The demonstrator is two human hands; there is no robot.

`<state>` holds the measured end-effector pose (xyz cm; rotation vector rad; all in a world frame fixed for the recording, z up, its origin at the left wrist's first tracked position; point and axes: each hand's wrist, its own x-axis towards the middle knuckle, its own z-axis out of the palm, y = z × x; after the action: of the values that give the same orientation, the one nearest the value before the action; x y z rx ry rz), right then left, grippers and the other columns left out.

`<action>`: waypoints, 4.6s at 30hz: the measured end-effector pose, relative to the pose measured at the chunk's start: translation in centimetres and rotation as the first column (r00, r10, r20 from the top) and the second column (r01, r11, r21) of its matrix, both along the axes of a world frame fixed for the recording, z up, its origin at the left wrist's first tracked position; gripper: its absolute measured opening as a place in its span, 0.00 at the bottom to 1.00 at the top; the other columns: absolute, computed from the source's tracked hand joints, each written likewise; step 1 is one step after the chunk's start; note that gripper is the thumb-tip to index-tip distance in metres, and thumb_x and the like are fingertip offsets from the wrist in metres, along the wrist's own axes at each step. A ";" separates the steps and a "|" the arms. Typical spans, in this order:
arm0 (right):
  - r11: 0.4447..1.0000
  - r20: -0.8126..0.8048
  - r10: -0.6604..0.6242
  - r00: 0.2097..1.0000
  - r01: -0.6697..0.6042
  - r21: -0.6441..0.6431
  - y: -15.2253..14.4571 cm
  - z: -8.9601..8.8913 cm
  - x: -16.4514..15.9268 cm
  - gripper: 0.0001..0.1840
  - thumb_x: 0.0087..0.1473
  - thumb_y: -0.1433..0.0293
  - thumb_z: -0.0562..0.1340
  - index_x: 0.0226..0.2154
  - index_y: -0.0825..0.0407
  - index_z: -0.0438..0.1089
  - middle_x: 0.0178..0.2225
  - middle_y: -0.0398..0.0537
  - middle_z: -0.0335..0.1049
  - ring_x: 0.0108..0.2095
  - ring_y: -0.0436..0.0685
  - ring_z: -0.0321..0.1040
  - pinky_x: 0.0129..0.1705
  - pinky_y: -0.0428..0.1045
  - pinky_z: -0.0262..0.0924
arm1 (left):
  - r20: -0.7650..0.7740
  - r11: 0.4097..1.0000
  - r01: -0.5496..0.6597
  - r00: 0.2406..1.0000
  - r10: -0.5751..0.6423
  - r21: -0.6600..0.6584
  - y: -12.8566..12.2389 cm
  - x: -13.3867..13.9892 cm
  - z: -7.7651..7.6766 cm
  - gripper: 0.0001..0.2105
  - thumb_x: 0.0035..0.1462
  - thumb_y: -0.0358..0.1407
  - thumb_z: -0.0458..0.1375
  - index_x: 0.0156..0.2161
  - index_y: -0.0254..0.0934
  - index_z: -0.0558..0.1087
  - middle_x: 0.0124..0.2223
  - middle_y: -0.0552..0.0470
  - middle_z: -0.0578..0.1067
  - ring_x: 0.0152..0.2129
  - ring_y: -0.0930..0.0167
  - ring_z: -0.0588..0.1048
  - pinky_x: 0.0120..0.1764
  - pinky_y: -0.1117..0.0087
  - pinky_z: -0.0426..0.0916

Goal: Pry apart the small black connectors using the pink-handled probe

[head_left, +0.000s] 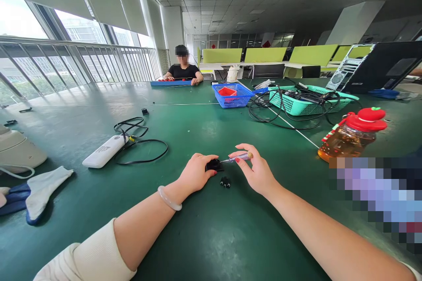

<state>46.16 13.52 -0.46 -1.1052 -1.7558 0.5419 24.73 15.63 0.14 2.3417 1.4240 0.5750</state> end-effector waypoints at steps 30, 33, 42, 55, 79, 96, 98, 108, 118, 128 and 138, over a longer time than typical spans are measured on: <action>0.854 0.271 0.166 0.948 -0.275 0.442 -2.4 1.1 -1.9 0.13 0.62 0.73 0.55 0.48 0.45 0.63 0.38 0.45 0.76 0.37 0.55 0.74 0.58 0.65 0.60 | -0.027 0.997 0.057 0.998 -0.056 0.045 0.3 -0.2 -0.3 0.20 0.56 0.37 0.60 0.55 0.40 0.70 0.50 0.47 0.77 0.47 0.61 0.72 0.51 0.60 0.67; 0.872 0.290 0.158 0.944 -0.271 0.409 -2.3 1.0 -2.0 0.10 0.62 0.72 0.55 0.46 0.44 0.64 0.37 0.44 0.76 0.36 0.55 0.74 0.59 0.66 0.58 | -0.032 0.997 0.053 0.998 -0.051 0.050 0.3 -0.1 -0.3 0.20 0.56 0.36 0.60 0.55 0.40 0.70 0.50 0.47 0.77 0.47 0.61 0.72 0.51 0.60 0.67; 0.960 0.251 0.061 0.966 -0.126 0.249 -1.8 1.0 -1.8 0.04 0.62 0.69 0.56 0.38 0.46 0.66 0.37 0.45 0.75 0.37 0.57 0.72 0.58 0.65 0.55 | -0.034 0.996 0.064 0.998 -0.062 0.066 0.3 -0.1 -0.4 0.20 0.56 0.37 0.61 0.55 0.40 0.70 0.49 0.47 0.77 0.48 0.61 0.72 0.52 0.60 0.67; 0.862 0.345 0.020 0.938 -0.191 0.470 -2.4 1.1 -2.1 0.04 0.61 0.71 0.58 0.39 0.47 0.66 0.35 0.45 0.75 0.44 0.60 0.71 0.59 0.65 0.49 | 0.003 0.996 0.046 0.999 -0.046 0.079 0.4 -0.3 -0.8 0.19 0.56 0.35 0.60 0.54 0.40 0.71 0.48 0.48 0.78 0.47 0.62 0.73 0.52 0.60 0.67; 0.936 0.267 -0.047 0.963 -0.051 0.349 -1.4 0.9 -1.3 0.03 0.61 0.71 0.56 0.37 0.47 0.65 0.37 0.45 0.74 0.40 0.58 0.69 0.57 0.65 0.49 | 0.027 0.991 0.050 0.998 -0.054 0.123 0.2 -0.2 -0.8 0.19 0.58 0.34 0.58 0.55 0.41 0.69 0.50 0.48 0.76 0.48 0.63 0.73 0.52 0.59 0.68; 0.892 -0.064 0.002 0.998 0.027 0.451 -2.2 0.8 -0.5 0.02 0.62 0.68 0.55 0.38 0.47 0.63 0.32 0.46 0.70 0.29 0.55 0.69 0.33 0.52 0.65 | -0.031 0.949 -0.139 0.988 0.154 0.283 0.9 -1.0 -0.4 0.24 0.60 0.26 0.47 0.60 0.45 0.63 0.55 0.48 0.72 0.52 0.62 0.66 0.55 0.55 0.62; 0.940 -0.223 -0.021 0.975 0.095 0.327 -1.9 0.6 -0.5 0.04 0.63 0.65 0.54 0.37 0.47 0.62 0.30 0.44 0.68 0.24 0.52 0.65 0.28 0.49 0.62 | -0.079 0.952 -0.147 0.982 0.174 0.269 1.0 -1.3 -0.7 0.25 0.59 0.25 0.47 0.59 0.46 0.64 0.55 0.47 0.72 0.51 0.61 0.67 0.53 0.54 0.62; 0.993 -0.570 -0.100 0.816 0.043 -0.113 -0.2 0.5 -0.6 0.16 0.57 0.54 0.60 0.32 0.49 0.60 0.22 0.39 0.62 0.23 0.51 0.63 0.18 0.43 0.53 | -0.215 0.970 -0.157 0.957 0.196 0.186 0.9 -1.5 -1.0 0.20 0.59 0.28 0.49 0.52 0.47 0.73 0.49 0.44 0.72 0.48 0.56 0.66 0.49 0.53 0.63; 0.991 -0.513 -0.031 0.858 -0.039 -0.124 -0.1 0.2 -0.8 0.16 0.57 0.53 0.60 0.32 0.49 0.61 0.22 0.38 0.63 0.18 0.47 0.58 0.21 0.46 0.59 | -0.214 0.956 -0.194 0.947 0.241 0.219 0.7 -1.2 -0.4 0.15 0.65 0.42 0.47 0.41 0.40 0.75 0.43 0.44 0.74 0.45 0.58 0.69 0.50 0.53 0.63; 0.996 -0.464 -0.017 0.885 -0.027 -0.088 0.3 -0.2 -0.6 0.17 0.58 0.53 0.59 0.33 0.49 0.61 0.25 0.40 0.67 0.20 0.49 0.64 0.25 0.48 0.63 | -0.067 0.984 0.113 0.992 -0.104 0.141 -0.1 -0.9 -0.3 0.21 0.65 0.44 0.47 0.61 0.44 0.60 0.64 0.46 0.62 0.62 0.60 0.57 0.62 0.50 0.54; 0.991 -0.469 0.006 0.883 -0.067 -0.114 0.6 -0.2 -0.5 0.18 0.57 0.52 0.60 0.33 0.49 0.62 0.26 0.41 0.69 0.21 0.51 0.67 0.29 0.50 0.66 | -0.174 0.949 0.298 0.944 -0.279 0.098 -1.1 -0.7 0.2 0.27 0.56 0.54 0.57 0.58 0.48 0.65 0.60 0.43 0.65 0.58 0.54 0.61 0.59 0.44 0.53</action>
<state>45.66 14.09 -0.66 -0.9302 -1.3328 0.8767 24.05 14.56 0.35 2.6827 1.0998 0.4114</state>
